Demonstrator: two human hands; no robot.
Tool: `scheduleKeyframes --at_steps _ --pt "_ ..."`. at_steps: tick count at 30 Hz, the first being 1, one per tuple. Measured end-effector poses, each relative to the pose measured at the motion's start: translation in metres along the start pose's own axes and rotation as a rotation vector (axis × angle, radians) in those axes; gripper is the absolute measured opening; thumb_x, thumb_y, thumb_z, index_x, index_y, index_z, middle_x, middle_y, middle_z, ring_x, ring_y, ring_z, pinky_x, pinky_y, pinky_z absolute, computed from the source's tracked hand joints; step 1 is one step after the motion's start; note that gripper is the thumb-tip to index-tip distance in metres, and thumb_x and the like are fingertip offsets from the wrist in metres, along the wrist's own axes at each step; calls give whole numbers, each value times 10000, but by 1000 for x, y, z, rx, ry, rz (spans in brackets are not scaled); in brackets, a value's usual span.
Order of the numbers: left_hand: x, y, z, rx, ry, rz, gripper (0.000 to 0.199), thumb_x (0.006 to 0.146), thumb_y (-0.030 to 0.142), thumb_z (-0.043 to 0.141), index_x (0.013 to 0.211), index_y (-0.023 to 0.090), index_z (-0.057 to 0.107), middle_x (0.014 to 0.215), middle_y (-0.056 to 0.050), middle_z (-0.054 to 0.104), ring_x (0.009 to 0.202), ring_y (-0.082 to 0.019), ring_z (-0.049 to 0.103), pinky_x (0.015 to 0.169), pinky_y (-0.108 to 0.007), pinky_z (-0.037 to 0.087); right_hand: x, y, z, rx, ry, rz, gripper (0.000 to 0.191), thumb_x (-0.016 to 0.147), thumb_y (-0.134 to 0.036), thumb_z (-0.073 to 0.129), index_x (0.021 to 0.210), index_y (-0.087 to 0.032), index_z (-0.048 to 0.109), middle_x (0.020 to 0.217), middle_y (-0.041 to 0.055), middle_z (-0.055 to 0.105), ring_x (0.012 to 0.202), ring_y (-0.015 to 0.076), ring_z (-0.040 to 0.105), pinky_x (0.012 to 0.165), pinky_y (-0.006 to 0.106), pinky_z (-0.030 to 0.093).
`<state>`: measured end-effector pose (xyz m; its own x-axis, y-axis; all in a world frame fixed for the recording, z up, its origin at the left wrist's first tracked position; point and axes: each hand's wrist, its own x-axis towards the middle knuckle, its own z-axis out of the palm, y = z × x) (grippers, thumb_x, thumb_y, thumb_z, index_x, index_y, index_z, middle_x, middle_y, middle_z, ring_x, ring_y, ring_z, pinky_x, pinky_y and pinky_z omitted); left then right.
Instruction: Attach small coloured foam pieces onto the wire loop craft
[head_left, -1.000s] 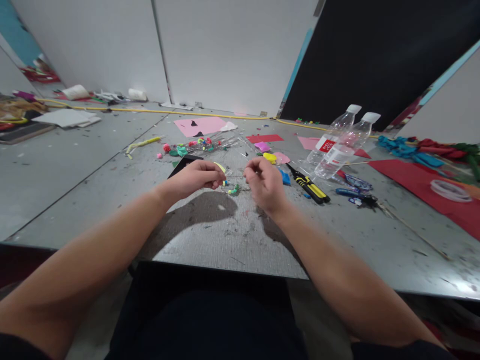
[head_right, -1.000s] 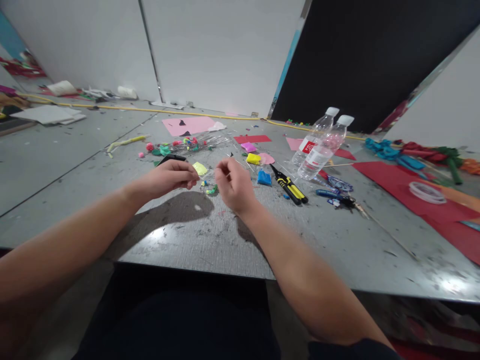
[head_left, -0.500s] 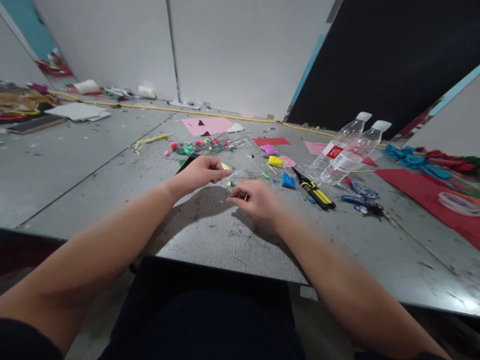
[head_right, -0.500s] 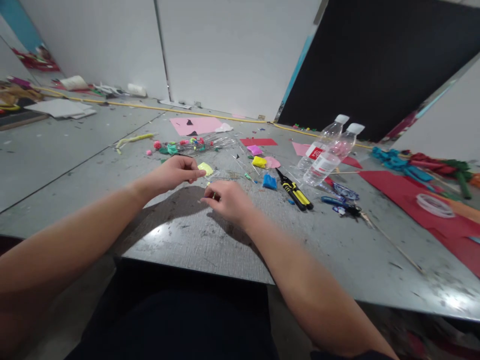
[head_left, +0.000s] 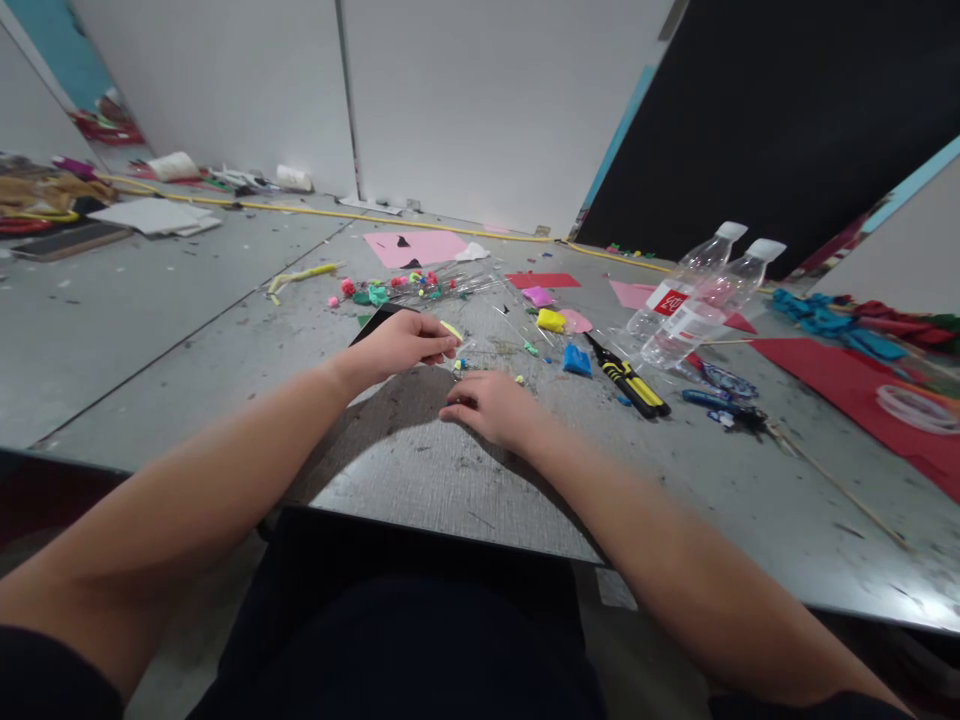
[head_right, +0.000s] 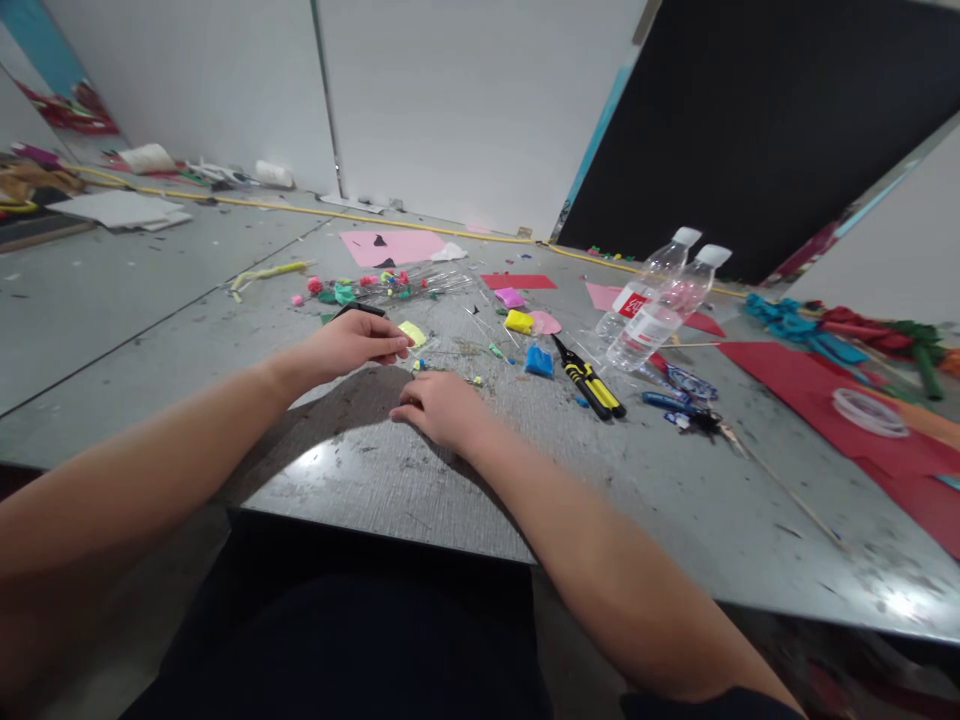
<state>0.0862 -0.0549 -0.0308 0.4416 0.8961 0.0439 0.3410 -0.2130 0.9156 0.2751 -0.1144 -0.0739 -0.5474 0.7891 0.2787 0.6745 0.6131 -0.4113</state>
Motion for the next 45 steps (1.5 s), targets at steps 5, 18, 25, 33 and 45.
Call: scheduleKeyframes --at_steps 5,18,25,33,45 --pt "1 -2 0 -3 16 -43 101 788 254 781 807 158 806 742 -55 729 645 -116 572 625 -273 432 0 2 -2 60 63 59 184 977 -254 666 819 -213 752 809 50 763 775 195 681 739 321 461" --pt "6 -10 -6 282 -179 84 129 762 293 760 791 187 828 695 -29 737 633 -131 582 617 -275 395 3 2 2 63 106 289 153 914 -218 689 762 -208 676 627 -4 661 604 163 583 626 294 401" --pt "7 -9 -8 359 -351 143 109 681 214 762 772 203 820 706 -15 764 677 -155 645 639 -265 418 -1 3 1 69 23 68 72 887 -167 712 824 -193 736 843 55 743 781 188 655 746 321 476" --pt "4 -5 -7 14 -248 -12 177 699 230 826 857 188 759 746 -23 746 700 -146 661 702 -276 475 -2 10 1 68 299 -75 143 994 -198 573 937 -198 704 972 88 697 908 223 626 830 361 490" --pt "-3 -1 4 -362 -262 -26 69 814 154 783 757 126 757 673 0 639 652 -80 553 686 -243 440 -7 2 -2 44 719 -140 133 991 -278 644 899 -218 721 878 67 711 799 200 651 724 337 522"
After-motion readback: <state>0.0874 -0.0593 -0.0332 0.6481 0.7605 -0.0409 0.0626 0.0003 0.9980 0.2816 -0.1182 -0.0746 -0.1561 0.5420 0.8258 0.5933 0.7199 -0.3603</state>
